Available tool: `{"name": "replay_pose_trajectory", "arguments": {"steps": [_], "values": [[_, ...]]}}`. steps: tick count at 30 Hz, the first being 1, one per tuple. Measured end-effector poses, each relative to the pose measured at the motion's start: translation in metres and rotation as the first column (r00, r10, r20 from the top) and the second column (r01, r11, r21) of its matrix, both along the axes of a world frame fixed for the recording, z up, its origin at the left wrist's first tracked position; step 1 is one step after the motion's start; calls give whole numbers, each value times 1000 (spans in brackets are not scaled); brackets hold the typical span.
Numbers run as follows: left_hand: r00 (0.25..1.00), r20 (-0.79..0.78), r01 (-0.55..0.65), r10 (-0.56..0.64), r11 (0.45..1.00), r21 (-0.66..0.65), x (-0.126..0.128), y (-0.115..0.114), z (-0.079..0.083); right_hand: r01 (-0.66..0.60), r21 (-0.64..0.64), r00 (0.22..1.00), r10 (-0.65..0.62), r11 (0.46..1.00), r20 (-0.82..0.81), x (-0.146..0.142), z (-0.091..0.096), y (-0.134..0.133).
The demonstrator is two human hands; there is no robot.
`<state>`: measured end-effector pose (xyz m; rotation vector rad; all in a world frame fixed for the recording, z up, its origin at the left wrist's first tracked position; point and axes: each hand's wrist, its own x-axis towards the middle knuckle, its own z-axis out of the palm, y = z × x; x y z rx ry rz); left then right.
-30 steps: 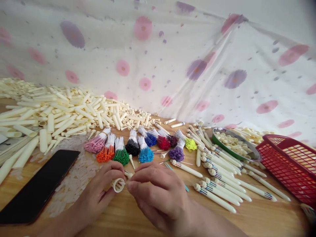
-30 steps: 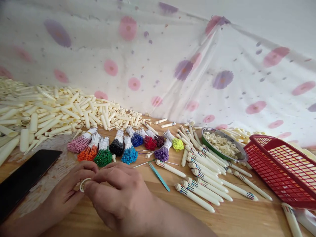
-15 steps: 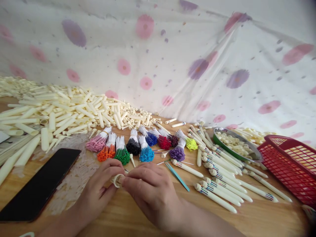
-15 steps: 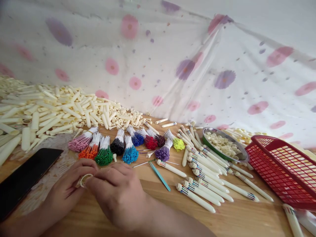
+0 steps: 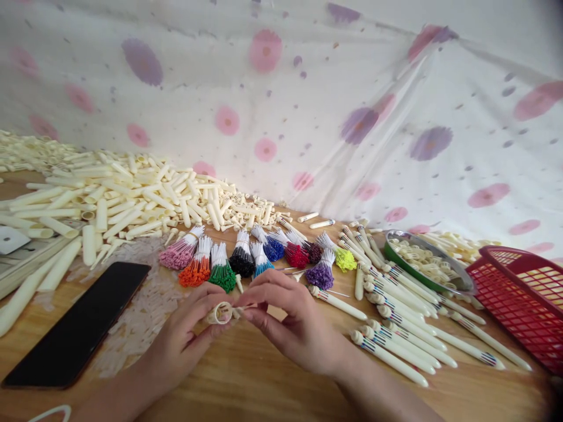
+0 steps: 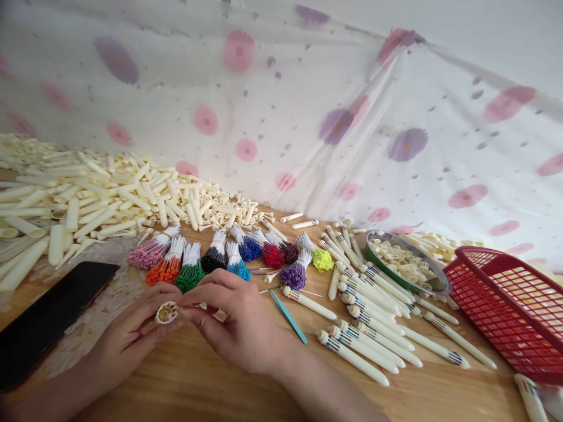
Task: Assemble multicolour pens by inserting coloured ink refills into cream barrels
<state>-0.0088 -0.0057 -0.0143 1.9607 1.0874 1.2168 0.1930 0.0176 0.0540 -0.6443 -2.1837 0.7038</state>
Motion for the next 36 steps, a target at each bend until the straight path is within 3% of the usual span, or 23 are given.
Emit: {"name": "replay_pose_trajectory", "arguments": {"steps": [3,7,10,14,19,25,36], "values": [[998,15,66,-66,997,-34,2,1,4,-54,111,997,47,992,64,-2,2,-4],[994,68,85,-81,994,-69,5,2,10,-23,270,982,-29,963,187,-5,0,-8],[993,94,88,-74,986,-145,7,2,12,-35,289,969,-38,957,243,-6,-3,-8],[992,95,108,-86,959,-263,9,0,15,-47,190,969,-2,981,249,-4,-5,-4],[993,73,113,-96,949,-293,7,0,17,-40,9,962,36,999,272,-1,-7,-2],[992,100,101,-71,935,-340,8,0,19,-13,-59,951,30,998,309,-1,-10,-1],[951,282,269,-125,786,-556,8,-2,31,-94,-309,990,123,946,74,-4,-11,3]]}}
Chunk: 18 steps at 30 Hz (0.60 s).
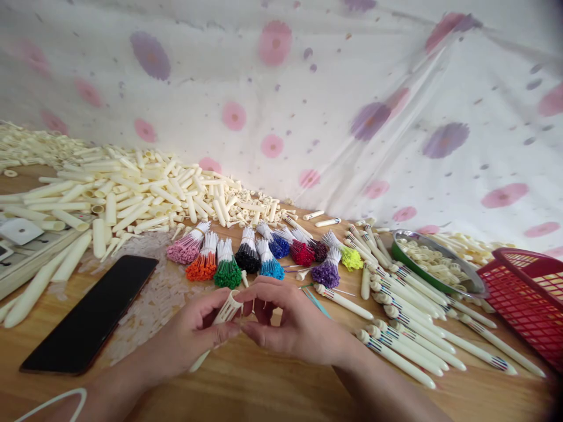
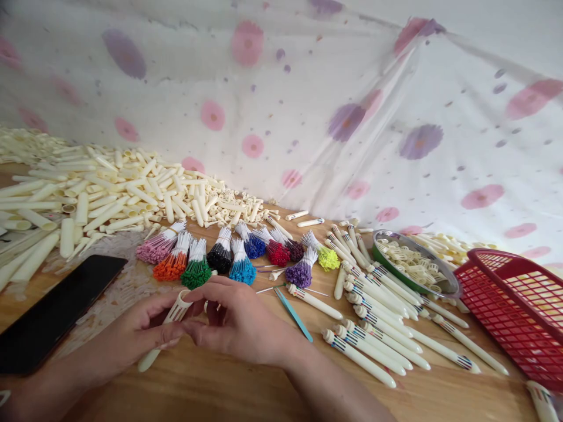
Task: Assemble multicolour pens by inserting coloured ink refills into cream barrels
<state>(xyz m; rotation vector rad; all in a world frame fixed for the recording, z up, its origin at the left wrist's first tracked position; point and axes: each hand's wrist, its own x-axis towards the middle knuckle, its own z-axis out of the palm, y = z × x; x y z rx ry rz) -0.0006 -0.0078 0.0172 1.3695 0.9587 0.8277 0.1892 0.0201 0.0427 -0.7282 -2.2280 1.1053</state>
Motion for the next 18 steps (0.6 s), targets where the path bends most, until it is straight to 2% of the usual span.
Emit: {"name": "replay_pose_trajectory", "arguments": {"steps": [6,8,10,12,13,14,15,16,18], "values": [[999,45,4,0,994,-107,3,1,0,39,19,999,-40,999,26,0,-3,3],[998,56,-7,14,992,-124,3,1,1,55,-119,998,-59,991,-30,-2,-2,3],[999,48,-20,27,990,-141,3,0,2,45,-374,992,-84,926,-90,-3,-1,3],[999,35,-32,38,987,-156,4,-1,2,48,-587,988,-123,808,-89,-5,0,4],[998,38,-44,50,986,-159,4,-1,2,61,-648,988,-139,759,-70,-5,0,4],[996,46,-67,75,985,-160,5,-1,1,84,-675,987,-155,734,-47,-6,0,4],[992,62,-98,109,982,-162,6,0,0,106,-668,986,-165,736,-26,-6,0,4],[985,79,-138,153,976,-167,6,0,-2,124,-631,985,-173,766,-16,-6,-1,4],[961,106,-232,254,955,-186,7,3,-7,175,-480,979,-203,860,-7,-6,-2,4]]}}
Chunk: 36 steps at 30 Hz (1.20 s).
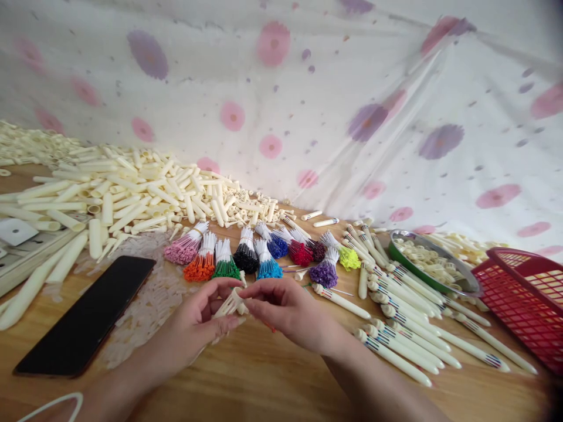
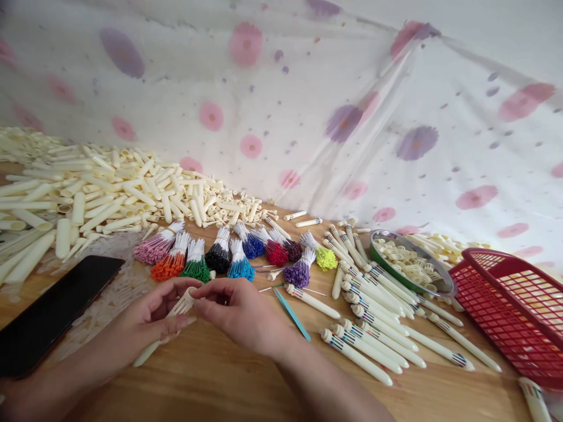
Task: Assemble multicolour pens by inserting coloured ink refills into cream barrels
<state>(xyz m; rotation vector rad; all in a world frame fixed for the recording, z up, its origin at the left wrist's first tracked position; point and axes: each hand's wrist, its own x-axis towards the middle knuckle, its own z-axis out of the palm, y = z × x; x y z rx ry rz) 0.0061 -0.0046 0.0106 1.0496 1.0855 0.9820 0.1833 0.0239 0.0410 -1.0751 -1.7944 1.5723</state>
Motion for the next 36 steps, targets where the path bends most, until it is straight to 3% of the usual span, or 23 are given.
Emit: {"name": "replay_pose_trajectory", "arguments": {"steps": [2,4,7,9,12,15,18,24,32,36], "values": [[991,40,-130,130,992,-1,-2,4,-2,70,213,997,-78,974,29,1,-2,1],[936,154,-321,315,947,13,-6,8,0,154,401,982,-184,903,38,2,-5,5],[710,384,-629,590,777,-28,-13,13,9,148,646,961,-263,749,84,-2,-15,17],[633,453,-675,628,734,-74,-16,15,15,24,759,953,-243,651,178,-13,-24,26],[606,430,-675,669,719,-166,-17,18,17,-230,830,919,-167,508,357,-38,-34,39],[597,374,-678,710,696,-238,-15,20,13,-375,823,871,-142,427,471,-65,-38,52],[590,366,-671,720,689,-274,-12,21,11,-483,790,813,-143,377,565,-82,-36,62],[634,403,-614,661,746,-257,-11,21,12,-614,737,751,-77,284,656,-90,-34,71],[615,404,-630,677,730,-265,-12,21,11,-665,676,701,-47,318,712,-90,-23,75],[624,409,-608,666,742,-281,-13,21,10,-648,687,717,-41,329,696,-90,-23,73]]}}
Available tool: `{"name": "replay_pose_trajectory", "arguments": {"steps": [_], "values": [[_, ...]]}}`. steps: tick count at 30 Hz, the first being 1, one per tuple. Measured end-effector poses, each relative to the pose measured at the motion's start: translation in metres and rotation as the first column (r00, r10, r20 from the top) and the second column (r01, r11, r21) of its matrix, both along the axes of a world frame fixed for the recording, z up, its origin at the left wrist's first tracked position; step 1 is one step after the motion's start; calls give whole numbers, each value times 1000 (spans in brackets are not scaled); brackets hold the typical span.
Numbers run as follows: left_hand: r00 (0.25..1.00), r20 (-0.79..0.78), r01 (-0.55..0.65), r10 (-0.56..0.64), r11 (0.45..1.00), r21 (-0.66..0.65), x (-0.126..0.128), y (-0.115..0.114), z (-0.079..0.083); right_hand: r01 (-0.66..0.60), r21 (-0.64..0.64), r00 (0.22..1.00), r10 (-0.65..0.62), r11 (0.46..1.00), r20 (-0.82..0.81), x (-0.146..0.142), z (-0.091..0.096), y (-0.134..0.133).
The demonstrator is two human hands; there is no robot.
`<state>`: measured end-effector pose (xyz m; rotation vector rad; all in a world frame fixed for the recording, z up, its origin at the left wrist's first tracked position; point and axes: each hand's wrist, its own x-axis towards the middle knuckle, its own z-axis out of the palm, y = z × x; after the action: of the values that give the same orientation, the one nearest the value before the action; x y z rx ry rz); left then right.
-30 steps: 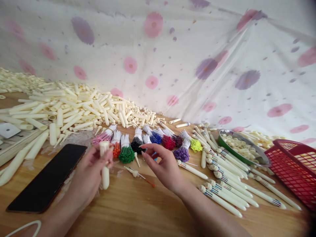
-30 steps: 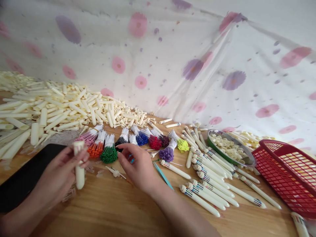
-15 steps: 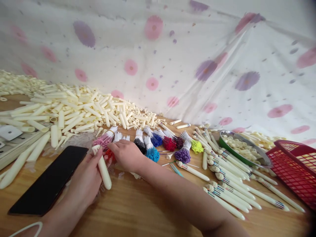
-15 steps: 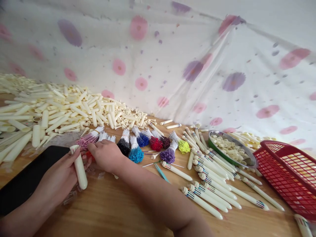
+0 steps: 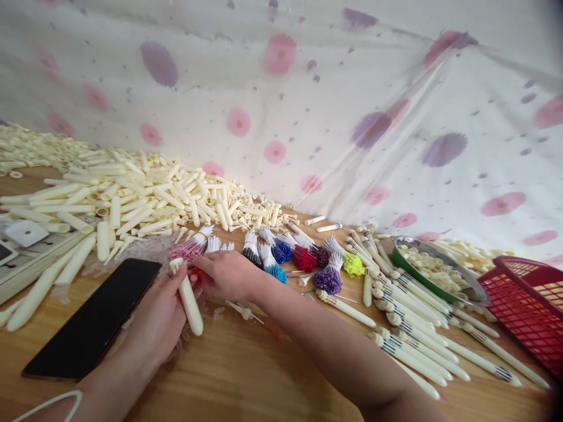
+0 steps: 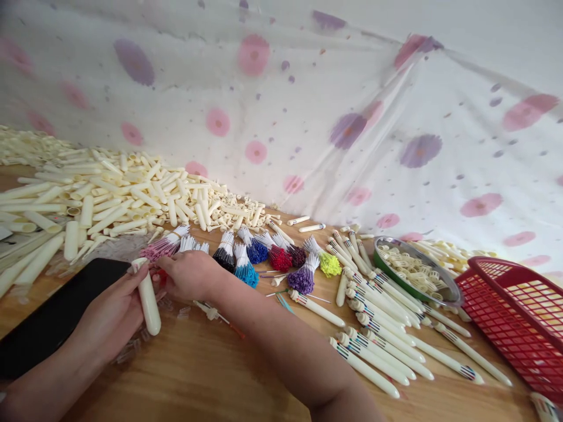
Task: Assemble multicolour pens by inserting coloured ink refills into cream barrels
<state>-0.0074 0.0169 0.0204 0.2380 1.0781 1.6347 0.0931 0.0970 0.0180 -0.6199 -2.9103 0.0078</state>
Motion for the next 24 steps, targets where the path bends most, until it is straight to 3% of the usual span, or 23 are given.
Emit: {"name": "replay_pose_trajectory", "arguments": {"steps": [8,12,18,20,22,24], "values": [[1000,6,-17,17,1000,-2,0,2,-2,0,-26,1000,0,1000,6,2,-4,3],[1000,-2,-22,22,1000,-4,-2,3,-4,-35,-44,990,28,998,-141,8,-14,3],[999,0,44,-44,999,12,-5,3,-10,-141,92,934,163,986,-319,25,-25,-10],[999,-20,34,-35,999,-12,-4,2,-13,-125,106,889,158,987,-429,36,-20,-15],[997,-62,46,-48,998,-33,-3,1,-16,-9,51,806,37,999,-590,48,-12,-17],[986,-146,71,-76,997,-35,-2,0,-18,141,-100,631,-167,985,-758,61,-1,-16]]}}
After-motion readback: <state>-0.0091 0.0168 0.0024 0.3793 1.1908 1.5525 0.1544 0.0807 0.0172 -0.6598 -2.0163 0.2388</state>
